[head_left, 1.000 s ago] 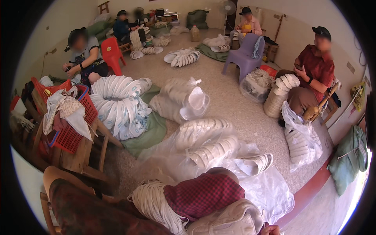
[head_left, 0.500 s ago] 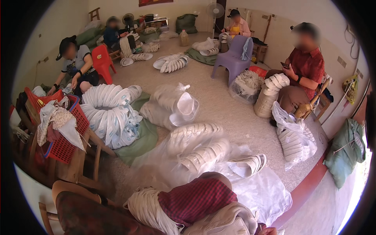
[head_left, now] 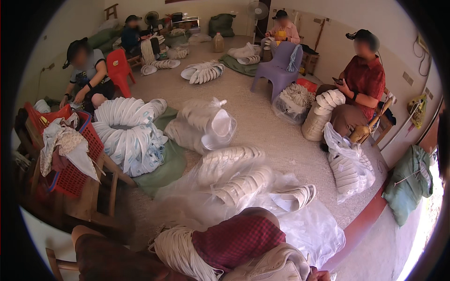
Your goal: The person is lacing white athletic shoes while sitting in a workshop with several other workers doing the same task.
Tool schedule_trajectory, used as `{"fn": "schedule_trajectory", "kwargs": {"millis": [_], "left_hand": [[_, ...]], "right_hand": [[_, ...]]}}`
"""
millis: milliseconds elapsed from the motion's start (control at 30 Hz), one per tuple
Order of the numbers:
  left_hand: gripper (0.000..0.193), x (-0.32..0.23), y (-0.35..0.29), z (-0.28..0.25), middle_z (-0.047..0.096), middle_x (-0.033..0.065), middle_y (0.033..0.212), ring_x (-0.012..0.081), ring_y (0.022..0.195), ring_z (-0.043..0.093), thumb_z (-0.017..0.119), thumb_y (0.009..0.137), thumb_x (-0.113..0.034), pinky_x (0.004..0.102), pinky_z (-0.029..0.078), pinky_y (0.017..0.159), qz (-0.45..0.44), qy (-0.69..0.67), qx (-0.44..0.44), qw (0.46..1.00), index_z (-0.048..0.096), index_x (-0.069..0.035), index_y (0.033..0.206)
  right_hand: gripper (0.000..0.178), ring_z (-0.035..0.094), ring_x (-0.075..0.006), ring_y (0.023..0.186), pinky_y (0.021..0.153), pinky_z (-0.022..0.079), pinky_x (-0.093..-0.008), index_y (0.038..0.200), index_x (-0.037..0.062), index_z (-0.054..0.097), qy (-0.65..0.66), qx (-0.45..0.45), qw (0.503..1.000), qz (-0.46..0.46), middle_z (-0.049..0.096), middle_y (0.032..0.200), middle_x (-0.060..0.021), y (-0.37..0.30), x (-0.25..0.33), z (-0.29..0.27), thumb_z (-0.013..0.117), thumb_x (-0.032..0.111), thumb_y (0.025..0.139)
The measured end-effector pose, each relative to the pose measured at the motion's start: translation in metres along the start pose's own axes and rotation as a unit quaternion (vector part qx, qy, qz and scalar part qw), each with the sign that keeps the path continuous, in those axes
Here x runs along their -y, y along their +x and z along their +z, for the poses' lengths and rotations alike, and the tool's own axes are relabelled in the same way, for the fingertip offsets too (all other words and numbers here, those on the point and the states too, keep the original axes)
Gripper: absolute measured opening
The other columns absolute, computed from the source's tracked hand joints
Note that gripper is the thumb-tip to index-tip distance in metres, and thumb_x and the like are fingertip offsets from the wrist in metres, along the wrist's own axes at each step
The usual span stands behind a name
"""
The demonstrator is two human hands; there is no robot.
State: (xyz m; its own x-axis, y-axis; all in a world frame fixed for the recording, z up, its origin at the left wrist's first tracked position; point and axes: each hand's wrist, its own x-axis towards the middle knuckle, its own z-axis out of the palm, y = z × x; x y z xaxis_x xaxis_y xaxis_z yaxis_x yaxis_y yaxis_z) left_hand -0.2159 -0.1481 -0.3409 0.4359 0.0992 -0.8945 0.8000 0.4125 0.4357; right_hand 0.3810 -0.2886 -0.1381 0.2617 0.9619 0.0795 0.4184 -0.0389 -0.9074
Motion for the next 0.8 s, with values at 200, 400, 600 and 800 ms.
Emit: {"fn": "schedule_trajectory", "kwargs": {"millis": [200,400,600,800], "left_hand": [[0.039,0.035,-0.002,0.086,0.068,0.0137,0.123,0.0257,0.097,0.071,0.054,0.101,-0.032,0.0404,0.061,0.082,0.027,-0.114,-0.007,0.993,0.065,-0.005,0.126],[0.04,0.03,-0.049,0.112,0.068,0.0138,0.125,0.0257,0.099,0.071,0.054,0.101,-0.033,0.0406,0.061,0.083,0.025,-0.185,-0.013,0.982,0.064,-0.005,0.127],[0.029,-0.114,-0.089,0.045,0.072,0.0059,0.087,0.0173,0.069,0.068,0.056,0.102,-0.027,0.0305,0.056,0.065,0.123,-0.114,-0.375,0.912,0.069,-0.001,0.099],[0.013,-0.301,-0.162,0.071,0.067,0.0096,0.084,0.0224,0.071,0.062,0.062,0.096,-0.014,0.0369,0.049,0.064,0.615,0.153,-0.473,0.612,0.065,-0.002,0.095]], "right_hand": [[0.024,0.045,-0.0139,0.076,0.068,0.04,-0.0298,0.09,0.0016,0.056,-0.017,-0.009,0.999,0.038,0.052,0.082,-0.0027,-0.002,0.007,-0.001,0.058,0.022,0.102],[0.027,0.043,-0.0138,0.074,0.066,0.038,-0.0294,0.088,0.0016,0.055,-0.014,-0.032,0.997,0.062,0.05,0.08,-0.0013,-0.005,-0.011,-0.011,0.061,0.026,0.1],[0.025,0.045,-0.0142,0.074,0.067,0.039,-0.0296,0.089,0.0007,0.056,-0.03,-0.018,0.999,0.04,0.051,0.08,-0.002,0.0,0.004,0.002,0.059,0.023,0.1],[0.022,0.045,-0.0145,0.074,0.066,0.039,-0.0296,0.09,0.0002,0.056,-0.042,-0.042,0.997,0.045,0.051,0.079,-0.0036,0.001,0.001,0.0,0.055,0.019,0.102]]}}
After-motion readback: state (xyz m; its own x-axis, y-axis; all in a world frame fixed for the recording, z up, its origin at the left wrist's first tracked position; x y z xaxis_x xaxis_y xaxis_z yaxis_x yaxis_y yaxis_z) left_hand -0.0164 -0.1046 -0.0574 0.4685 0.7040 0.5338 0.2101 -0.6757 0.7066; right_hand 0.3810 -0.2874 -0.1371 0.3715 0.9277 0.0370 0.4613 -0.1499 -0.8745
